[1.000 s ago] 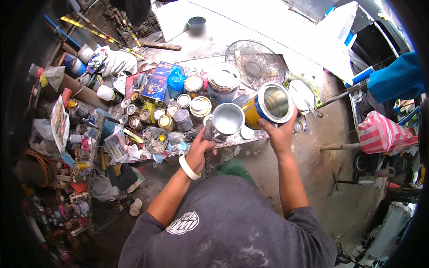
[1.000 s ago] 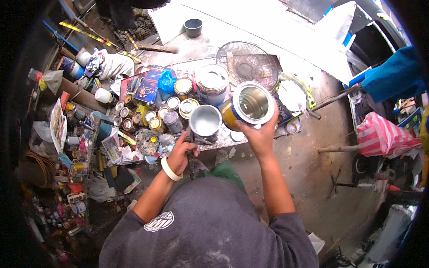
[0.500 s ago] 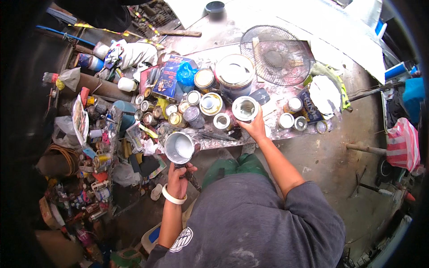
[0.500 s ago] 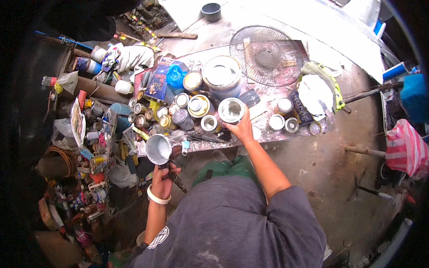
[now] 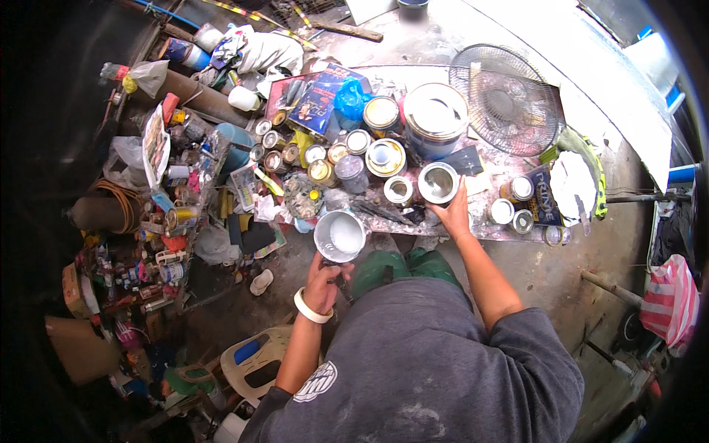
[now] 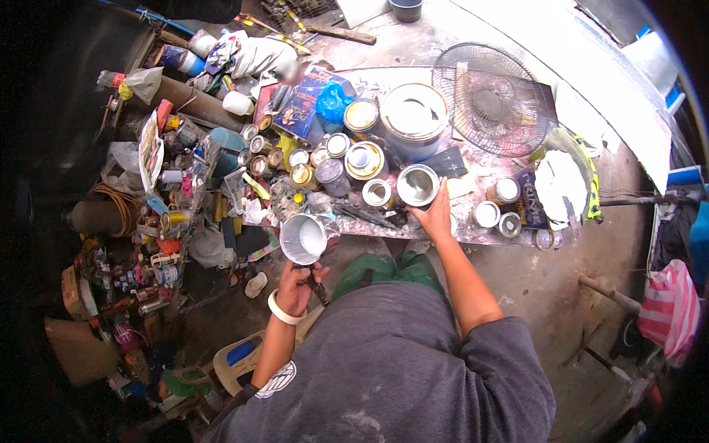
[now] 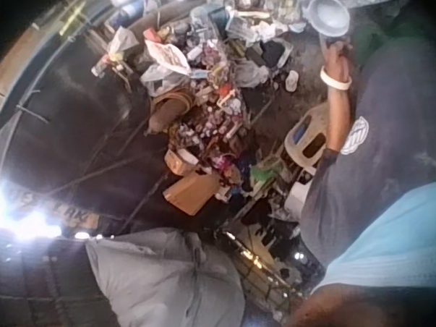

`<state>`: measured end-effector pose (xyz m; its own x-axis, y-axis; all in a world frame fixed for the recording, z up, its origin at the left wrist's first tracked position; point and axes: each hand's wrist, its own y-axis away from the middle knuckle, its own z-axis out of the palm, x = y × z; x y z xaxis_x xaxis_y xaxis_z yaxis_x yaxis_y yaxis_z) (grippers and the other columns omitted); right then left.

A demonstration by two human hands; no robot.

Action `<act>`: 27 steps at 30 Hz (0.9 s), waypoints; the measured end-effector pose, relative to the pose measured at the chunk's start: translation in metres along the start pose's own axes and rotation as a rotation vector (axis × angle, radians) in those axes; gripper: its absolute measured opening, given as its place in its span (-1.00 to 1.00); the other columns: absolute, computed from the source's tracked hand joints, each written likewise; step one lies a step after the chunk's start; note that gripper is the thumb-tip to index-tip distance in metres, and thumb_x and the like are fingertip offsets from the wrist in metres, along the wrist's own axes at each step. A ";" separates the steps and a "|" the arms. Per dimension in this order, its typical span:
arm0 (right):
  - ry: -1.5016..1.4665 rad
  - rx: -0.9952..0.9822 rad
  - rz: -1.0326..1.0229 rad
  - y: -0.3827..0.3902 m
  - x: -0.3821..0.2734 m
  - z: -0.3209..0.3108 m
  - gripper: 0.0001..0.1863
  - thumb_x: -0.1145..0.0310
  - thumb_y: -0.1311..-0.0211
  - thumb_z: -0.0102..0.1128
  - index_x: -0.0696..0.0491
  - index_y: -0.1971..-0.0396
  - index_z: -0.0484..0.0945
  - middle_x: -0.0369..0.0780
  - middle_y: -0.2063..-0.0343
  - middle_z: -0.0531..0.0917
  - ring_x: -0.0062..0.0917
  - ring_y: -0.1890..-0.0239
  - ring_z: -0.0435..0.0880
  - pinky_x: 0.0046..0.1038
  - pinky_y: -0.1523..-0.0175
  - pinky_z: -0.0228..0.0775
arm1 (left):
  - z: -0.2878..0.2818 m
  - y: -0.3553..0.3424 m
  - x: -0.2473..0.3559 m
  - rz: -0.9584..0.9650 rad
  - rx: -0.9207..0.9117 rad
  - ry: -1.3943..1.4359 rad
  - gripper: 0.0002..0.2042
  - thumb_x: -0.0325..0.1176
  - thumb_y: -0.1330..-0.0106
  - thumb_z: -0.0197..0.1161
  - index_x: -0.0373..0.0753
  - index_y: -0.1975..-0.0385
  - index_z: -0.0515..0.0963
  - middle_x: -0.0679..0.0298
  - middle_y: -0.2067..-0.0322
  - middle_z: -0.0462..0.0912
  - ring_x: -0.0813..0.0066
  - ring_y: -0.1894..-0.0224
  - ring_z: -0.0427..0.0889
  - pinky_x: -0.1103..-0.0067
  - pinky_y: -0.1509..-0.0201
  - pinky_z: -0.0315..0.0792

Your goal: The person prepares a spray gun by mixing paint in a cup and then uses the spray gun to paint the side panel of a white car.

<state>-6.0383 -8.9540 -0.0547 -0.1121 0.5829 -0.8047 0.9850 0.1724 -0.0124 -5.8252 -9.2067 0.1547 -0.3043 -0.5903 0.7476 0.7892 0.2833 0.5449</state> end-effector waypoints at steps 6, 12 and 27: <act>-0.055 0.010 0.022 0.063 -0.011 -0.021 -0.03 0.22 -0.01 0.47 0.27 -0.32 0.08 0.12 -0.19 0.32 0.02 -0.26 0.29 -0.16 -0.38 0.11 | 0.000 -0.001 -0.001 0.009 0.003 0.025 -0.46 -0.50 -0.13 0.10 -0.32 -0.20 0.30 0.17 0.15 0.57 0.36 0.21 0.56 0.38 -0.04 0.48; -0.108 -0.121 -0.069 0.060 -0.059 0.035 -0.03 0.20 -0.04 0.45 0.25 -0.35 0.06 0.12 -0.22 0.33 -0.04 -0.31 0.28 -0.18 -0.37 0.13 | -0.006 0.003 0.014 -0.011 0.022 -0.041 -0.47 -0.48 -0.08 0.09 -0.36 -0.15 0.32 0.13 0.16 0.57 0.37 0.32 0.53 0.32 -0.12 0.45; -0.117 0.160 -0.014 0.044 -0.124 0.067 -0.11 0.32 0.11 0.51 0.08 -0.26 0.22 -0.05 -0.19 0.42 -0.15 -0.27 0.37 -0.15 -0.33 0.17 | -0.083 -0.025 0.060 -0.091 -0.133 -0.233 -0.36 -0.50 -0.12 0.08 -0.35 -0.30 0.20 0.18 0.19 0.55 0.40 0.23 0.55 0.52 0.21 0.47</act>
<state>-5.9720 -9.0718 0.0052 -0.1188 0.4836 -0.8672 0.9928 0.0461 -0.1103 -5.8192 -9.3119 0.1540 -0.4796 -0.4148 0.7732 0.8112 0.1263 0.5709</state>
